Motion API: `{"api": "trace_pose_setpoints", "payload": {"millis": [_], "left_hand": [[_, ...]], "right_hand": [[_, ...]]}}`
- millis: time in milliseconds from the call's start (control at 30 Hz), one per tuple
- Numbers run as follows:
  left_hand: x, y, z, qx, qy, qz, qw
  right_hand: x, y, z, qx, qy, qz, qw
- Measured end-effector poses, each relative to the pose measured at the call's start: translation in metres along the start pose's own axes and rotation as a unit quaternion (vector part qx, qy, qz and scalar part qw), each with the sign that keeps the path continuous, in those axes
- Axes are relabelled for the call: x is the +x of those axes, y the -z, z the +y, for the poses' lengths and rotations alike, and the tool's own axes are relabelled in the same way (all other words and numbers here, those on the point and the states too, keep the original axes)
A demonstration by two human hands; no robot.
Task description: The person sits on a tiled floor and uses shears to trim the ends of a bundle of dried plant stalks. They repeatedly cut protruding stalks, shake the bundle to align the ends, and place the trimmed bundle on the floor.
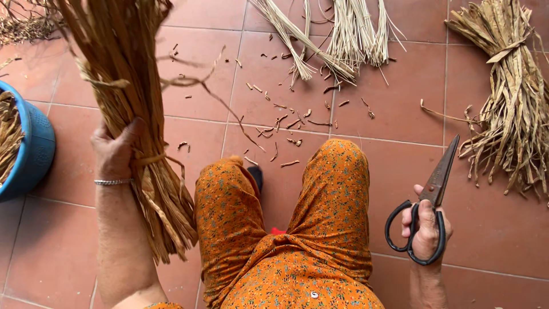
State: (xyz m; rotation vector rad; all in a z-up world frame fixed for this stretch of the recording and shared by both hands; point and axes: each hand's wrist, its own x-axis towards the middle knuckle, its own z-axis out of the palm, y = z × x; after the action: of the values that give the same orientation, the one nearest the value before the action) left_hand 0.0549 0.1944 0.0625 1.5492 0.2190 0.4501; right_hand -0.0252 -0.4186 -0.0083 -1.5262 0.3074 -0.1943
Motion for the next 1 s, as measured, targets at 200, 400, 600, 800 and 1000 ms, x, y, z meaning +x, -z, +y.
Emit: {"api": "trace_pose_setpoints", "payload": {"millis": [200, 400, 600, 800, 1000], "left_hand": [[0.049, 0.015, 0.000, 0.030, -0.121, 0.048, 0.991], [0.080, 0.015, -0.019, -0.019, -0.130, 0.079, 0.988], [0.082, -0.037, -0.024, 0.080, -0.153, 0.019, 0.985], [0.087, -0.150, -0.029, 0.300, -0.069, -0.172, 0.936], [0.086, -0.318, -0.132, 0.212, 0.028, -0.461, 0.861]], "right_hand": [[0.023, 0.001, -0.008, -0.024, -0.012, 0.031, 0.999], [0.051, 0.010, -0.026, -0.079, 0.059, 0.080, 0.992], [0.069, 0.031, -0.065, -0.171, 0.119, 0.052, 0.977], [0.082, 0.001, -0.078, -0.220, 0.213, 0.035, 0.951], [0.085, -0.025, -0.073, -0.072, 0.160, 0.055, 0.983]]}}
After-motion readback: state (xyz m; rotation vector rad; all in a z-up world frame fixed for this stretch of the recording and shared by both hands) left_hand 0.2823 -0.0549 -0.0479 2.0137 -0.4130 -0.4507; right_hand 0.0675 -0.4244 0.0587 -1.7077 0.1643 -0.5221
